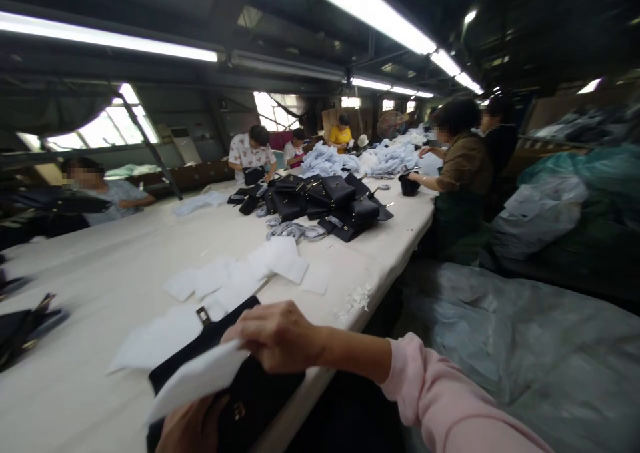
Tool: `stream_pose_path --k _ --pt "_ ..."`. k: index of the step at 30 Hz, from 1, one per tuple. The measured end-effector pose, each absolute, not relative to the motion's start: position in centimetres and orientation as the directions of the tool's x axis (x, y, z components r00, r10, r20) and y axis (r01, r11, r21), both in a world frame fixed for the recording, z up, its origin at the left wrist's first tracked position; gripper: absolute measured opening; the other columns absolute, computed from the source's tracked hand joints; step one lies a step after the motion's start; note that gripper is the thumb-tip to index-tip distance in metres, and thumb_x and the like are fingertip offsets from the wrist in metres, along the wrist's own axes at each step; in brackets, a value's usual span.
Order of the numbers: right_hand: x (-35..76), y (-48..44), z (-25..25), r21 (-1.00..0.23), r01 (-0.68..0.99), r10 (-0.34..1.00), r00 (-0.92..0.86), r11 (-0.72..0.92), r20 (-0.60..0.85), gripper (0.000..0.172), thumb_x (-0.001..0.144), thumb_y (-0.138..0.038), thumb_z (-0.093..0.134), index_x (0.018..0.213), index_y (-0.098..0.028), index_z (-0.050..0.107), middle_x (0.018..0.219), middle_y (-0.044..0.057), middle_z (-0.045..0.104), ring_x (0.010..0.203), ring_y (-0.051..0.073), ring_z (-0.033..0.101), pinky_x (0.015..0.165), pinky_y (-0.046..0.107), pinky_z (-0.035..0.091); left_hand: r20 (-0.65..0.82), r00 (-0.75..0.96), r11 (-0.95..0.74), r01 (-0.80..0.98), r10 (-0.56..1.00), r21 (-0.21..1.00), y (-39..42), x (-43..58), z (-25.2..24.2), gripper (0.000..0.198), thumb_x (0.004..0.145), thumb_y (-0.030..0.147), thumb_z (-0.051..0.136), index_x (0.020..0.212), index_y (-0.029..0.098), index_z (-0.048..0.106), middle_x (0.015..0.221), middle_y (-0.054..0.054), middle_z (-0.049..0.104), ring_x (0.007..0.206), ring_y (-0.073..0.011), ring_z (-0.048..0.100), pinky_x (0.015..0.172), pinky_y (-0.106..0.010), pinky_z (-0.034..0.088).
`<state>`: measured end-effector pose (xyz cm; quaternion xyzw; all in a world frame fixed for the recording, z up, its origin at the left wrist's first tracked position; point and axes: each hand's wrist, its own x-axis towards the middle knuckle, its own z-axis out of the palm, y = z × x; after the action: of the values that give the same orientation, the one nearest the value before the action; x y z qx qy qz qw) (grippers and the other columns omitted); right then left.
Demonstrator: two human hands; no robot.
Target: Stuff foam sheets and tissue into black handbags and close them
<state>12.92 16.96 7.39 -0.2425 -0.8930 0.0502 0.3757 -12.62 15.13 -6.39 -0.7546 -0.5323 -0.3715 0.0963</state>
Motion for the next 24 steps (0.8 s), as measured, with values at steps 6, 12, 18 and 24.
stream_pose_path --k 6,12,18,24 --pt "11.1 20.4 7.8 0.022 0.468 0.374 -0.732 0.883 0.57 0.034 0.089 -0.006 0.047 0.117 -0.018 0.061 0.1 0.005 0.065 0.09 0.017 0.057 0.076 0.026 0.04 0.664 0.249 -0.437 0.89 0.705 0.13 9.8 -9.4 -4.0 0.016 0.09 0.018 0.052 0.102 0.018 0.063 0.094 -0.006 0.068 0.089 -0.0221 0.06 0.085 -0.037 0.045" --pt "10.3 18.5 10.7 0.052 0.252 0.185 -0.821 0.966 0.54 0.026 0.094 -0.012 0.048 0.112 -0.02 0.066 0.097 0.006 0.067 0.086 0.016 0.058 0.072 0.025 0.041 0.628 0.193 -0.377 0.91 0.754 0.172 7.6 -8.7 -3.6 0.02 0.089 0.013 0.054 0.107 0.018 0.06 0.098 -0.007 0.065 0.096 -0.0233 0.057 0.091 -0.041 0.043" --pt "8.2 17.4 9.7 -0.576 0.112 0.516 -0.605 0.81 0.606 0.036 0.08 -0.029 0.074 0.113 -0.019 0.067 0.104 0.006 0.068 0.091 0.017 0.063 0.082 0.026 0.047 0.6 0.159 -0.385 0.883 0.784 0.269 7.6 -8.8 -3.5 0.022 0.083 0.01 0.061 0.103 0.02 0.06 0.1 -0.006 0.064 0.1 -0.0255 0.055 0.09 -0.043 0.045" --pt "7.6 17.1 4.7 -0.955 -0.12 0.695 -0.661 0.272 0.281 0.04 0.078 -0.045 0.071 0.099 -0.011 0.069 0.092 0.008 0.069 0.081 0.021 0.064 0.072 0.03 0.052 0.61 0.17 -0.406 0.872 0.774 0.272 7.6 -8.9 -3.6 0.02 0.086 0.011 0.059 0.104 0.019 0.058 0.101 -0.007 0.063 0.101 -0.0258 0.055 0.09 -0.044 0.045"
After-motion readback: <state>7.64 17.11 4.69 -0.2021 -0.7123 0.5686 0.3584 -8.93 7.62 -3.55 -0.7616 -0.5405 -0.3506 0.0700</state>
